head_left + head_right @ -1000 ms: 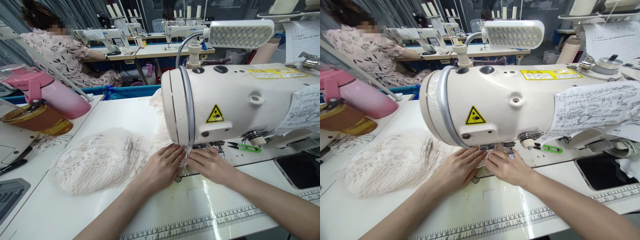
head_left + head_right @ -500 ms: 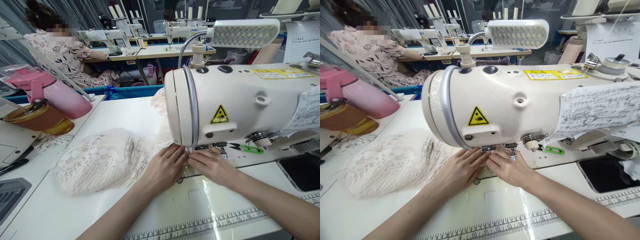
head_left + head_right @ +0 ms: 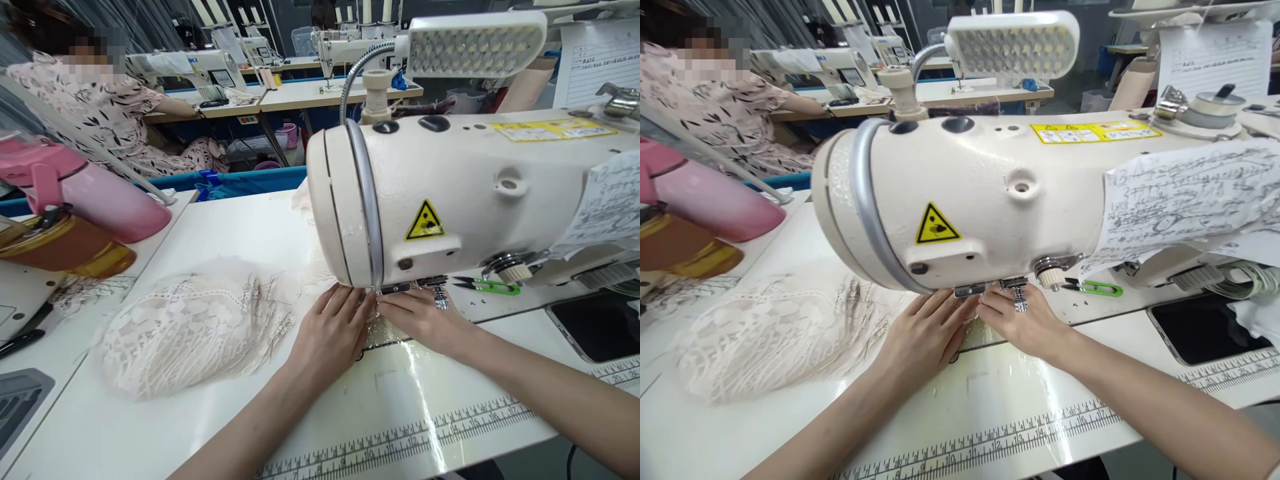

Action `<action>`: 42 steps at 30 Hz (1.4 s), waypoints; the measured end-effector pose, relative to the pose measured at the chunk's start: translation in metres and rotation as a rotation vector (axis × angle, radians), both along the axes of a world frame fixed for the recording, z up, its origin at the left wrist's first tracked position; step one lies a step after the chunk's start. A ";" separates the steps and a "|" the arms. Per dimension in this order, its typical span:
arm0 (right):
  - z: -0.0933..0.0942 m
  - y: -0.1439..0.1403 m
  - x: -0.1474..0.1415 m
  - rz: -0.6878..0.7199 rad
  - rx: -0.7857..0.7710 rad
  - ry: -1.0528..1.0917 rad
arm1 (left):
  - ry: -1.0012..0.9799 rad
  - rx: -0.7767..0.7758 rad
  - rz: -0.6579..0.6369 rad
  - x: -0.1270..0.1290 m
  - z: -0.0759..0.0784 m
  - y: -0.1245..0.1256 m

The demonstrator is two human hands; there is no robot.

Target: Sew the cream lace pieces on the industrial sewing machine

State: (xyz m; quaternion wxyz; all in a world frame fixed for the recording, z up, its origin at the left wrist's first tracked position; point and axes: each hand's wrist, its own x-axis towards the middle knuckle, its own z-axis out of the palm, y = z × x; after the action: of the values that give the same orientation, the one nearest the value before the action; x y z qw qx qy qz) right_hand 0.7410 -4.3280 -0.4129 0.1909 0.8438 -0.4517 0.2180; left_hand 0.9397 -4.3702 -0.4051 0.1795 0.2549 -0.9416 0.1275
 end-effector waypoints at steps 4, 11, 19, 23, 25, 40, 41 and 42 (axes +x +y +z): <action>0.000 0.001 -0.001 -0.055 -0.008 0.003 | 0.018 0.005 0.003 -0.001 0.001 0.000; -0.002 -0.001 -0.006 -0.060 0.072 -0.123 | 0.010 0.005 -0.007 0.000 -0.001 0.000; 0.010 -0.011 -0.011 0.006 0.240 -0.208 | 0.006 0.061 0.003 0.001 -0.003 -0.001; 0.009 -0.011 -0.009 0.035 0.260 -0.219 | 0.011 0.089 0.018 0.000 -0.002 -0.002; 0.006 -0.009 -0.007 0.002 0.231 -0.222 | 0.003 0.087 0.028 0.000 -0.002 -0.002; -0.009 0.002 -0.011 -0.050 0.080 -0.142 | 0.000 -0.036 -0.083 0.005 -0.007 0.002; -0.009 0.002 -0.010 -0.055 0.094 -0.145 | 0.005 -0.033 -0.082 0.005 -0.006 0.001; -0.010 0.003 -0.009 -0.065 0.098 -0.145 | 0.010 -0.030 -0.084 0.005 -0.005 0.001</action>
State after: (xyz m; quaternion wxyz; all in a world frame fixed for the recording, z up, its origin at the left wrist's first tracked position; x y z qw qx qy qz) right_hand 0.7319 -4.3252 -0.4226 0.1230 0.8192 -0.5014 0.2498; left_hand 0.9442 -4.3697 -0.4104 0.1933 0.2131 -0.9485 0.1328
